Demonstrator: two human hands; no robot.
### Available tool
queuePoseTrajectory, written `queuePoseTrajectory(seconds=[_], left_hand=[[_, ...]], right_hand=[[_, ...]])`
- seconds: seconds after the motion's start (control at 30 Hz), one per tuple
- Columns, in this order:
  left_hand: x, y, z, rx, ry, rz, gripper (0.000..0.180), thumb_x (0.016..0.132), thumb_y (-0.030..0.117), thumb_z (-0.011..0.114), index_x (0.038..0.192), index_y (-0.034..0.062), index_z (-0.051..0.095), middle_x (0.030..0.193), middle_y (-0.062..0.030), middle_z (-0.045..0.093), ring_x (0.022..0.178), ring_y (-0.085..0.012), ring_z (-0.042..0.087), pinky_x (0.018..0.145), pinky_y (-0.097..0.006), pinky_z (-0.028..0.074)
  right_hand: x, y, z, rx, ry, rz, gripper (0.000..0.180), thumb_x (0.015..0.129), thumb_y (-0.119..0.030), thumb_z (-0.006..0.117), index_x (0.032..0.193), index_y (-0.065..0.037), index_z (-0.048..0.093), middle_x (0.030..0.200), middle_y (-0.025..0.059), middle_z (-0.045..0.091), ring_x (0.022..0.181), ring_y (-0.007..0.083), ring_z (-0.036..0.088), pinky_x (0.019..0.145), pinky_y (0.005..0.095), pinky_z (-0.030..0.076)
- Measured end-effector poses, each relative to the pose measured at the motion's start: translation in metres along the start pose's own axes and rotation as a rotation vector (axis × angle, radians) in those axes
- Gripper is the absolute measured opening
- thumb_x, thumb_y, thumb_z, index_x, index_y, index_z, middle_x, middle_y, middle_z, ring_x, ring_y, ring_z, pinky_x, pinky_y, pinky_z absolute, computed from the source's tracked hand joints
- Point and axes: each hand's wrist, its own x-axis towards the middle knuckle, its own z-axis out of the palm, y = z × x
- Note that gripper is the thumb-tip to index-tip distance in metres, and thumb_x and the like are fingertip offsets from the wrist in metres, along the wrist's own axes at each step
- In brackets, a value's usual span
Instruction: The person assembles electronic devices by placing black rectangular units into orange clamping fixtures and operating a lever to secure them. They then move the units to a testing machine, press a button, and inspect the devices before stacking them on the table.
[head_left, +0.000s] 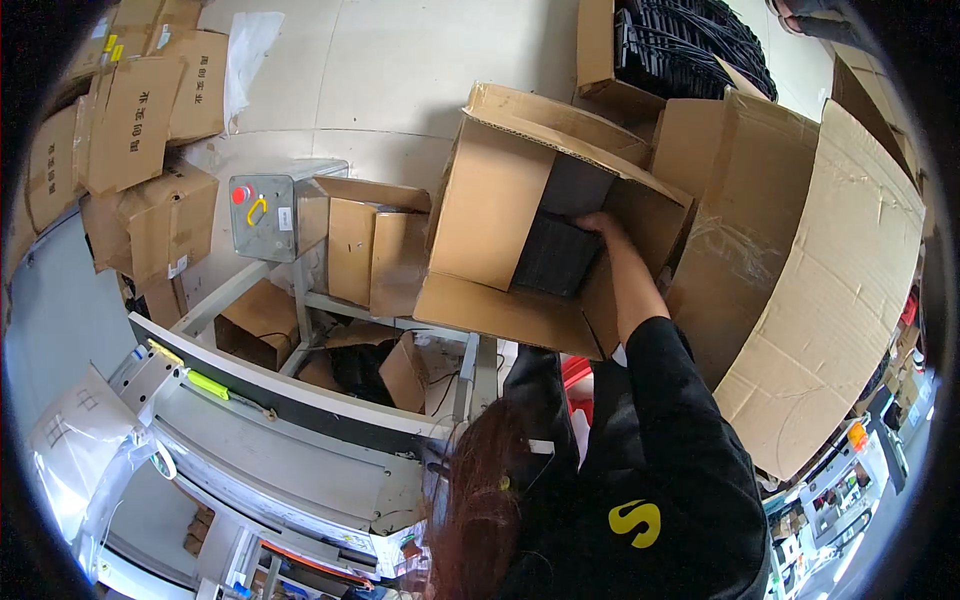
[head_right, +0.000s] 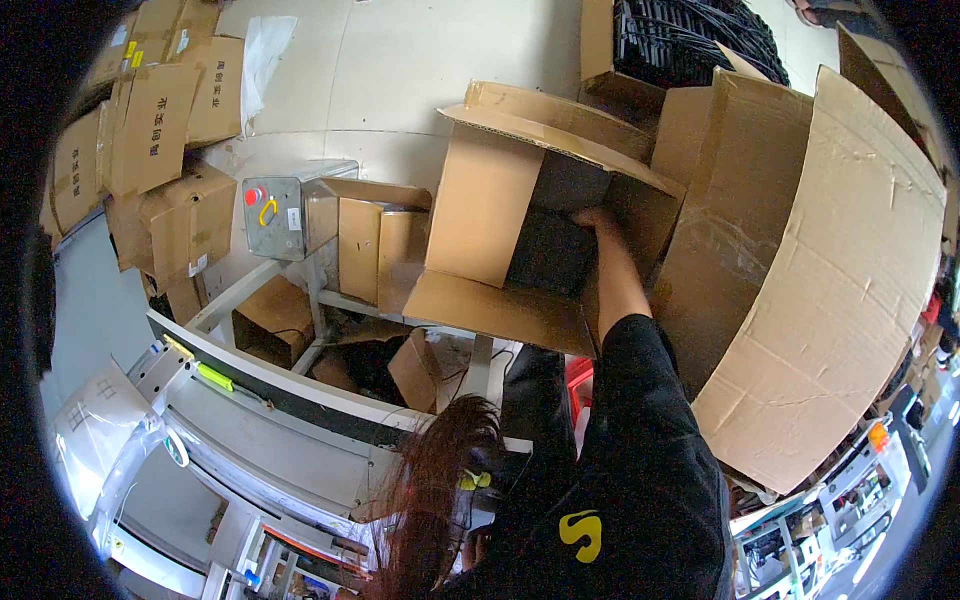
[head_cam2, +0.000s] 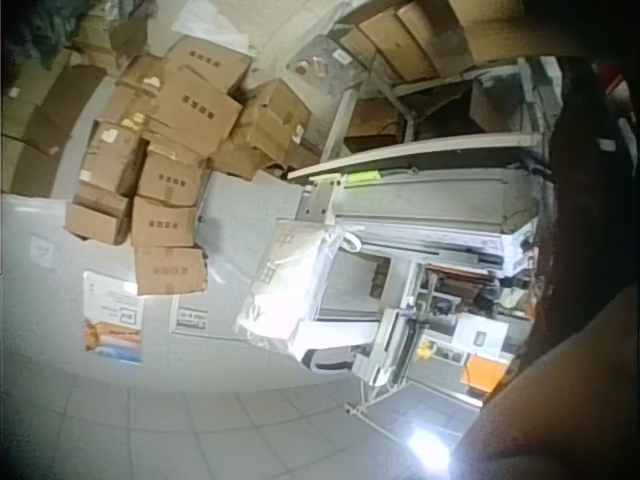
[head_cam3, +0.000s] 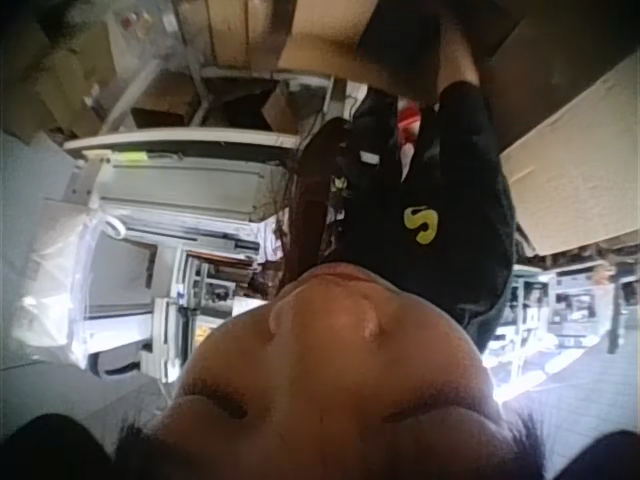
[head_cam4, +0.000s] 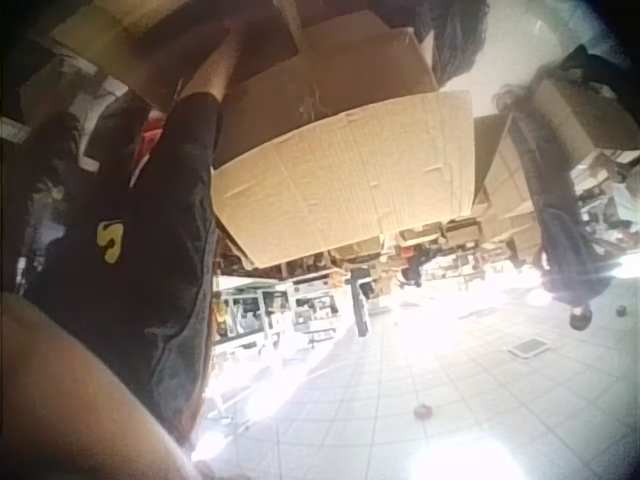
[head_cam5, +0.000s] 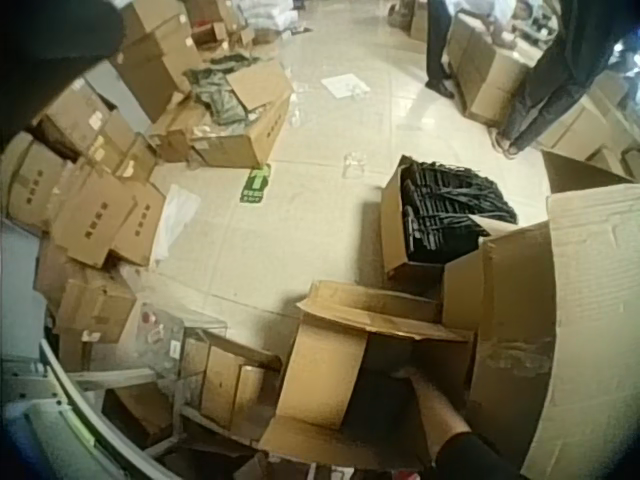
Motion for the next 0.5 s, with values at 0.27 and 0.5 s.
queuePoseTrajectory(seconds=[0.27,0.5], left_hand=[[-0.015,0.021,0.01,-0.027,0.03,0.069,0.027,0.094,0.014,0.047,0.117,0.0011,0.053,0.101,-0.0212,0.058,0.09,-0.0335,0.06,0.077,-0.038,0.048],[0.003,0.187,-0.019,0.125,0.163,0.672,0.026,0.092,0.009,0.047,0.116,0.0004,0.054,0.101,-0.021,0.058,0.091,-0.0345,0.059,0.077,-0.039,0.048]], right_hand=[[-0.003,-0.011,-0.002,0.458,-0.363,0.137,0.058,0.081,-0.042,0.069,0.127,-0.012,0.052,0.137,0.0058,0.042,0.125,0.0253,0.043,0.096,0.0464,0.047],[-0.02,0.02,0.004,0.333,-0.682,-0.653,0.063,0.081,-0.035,0.071,0.131,-0.009,0.044,0.136,0.008,0.041,0.123,0.023,0.042,0.097,0.0396,0.046]])
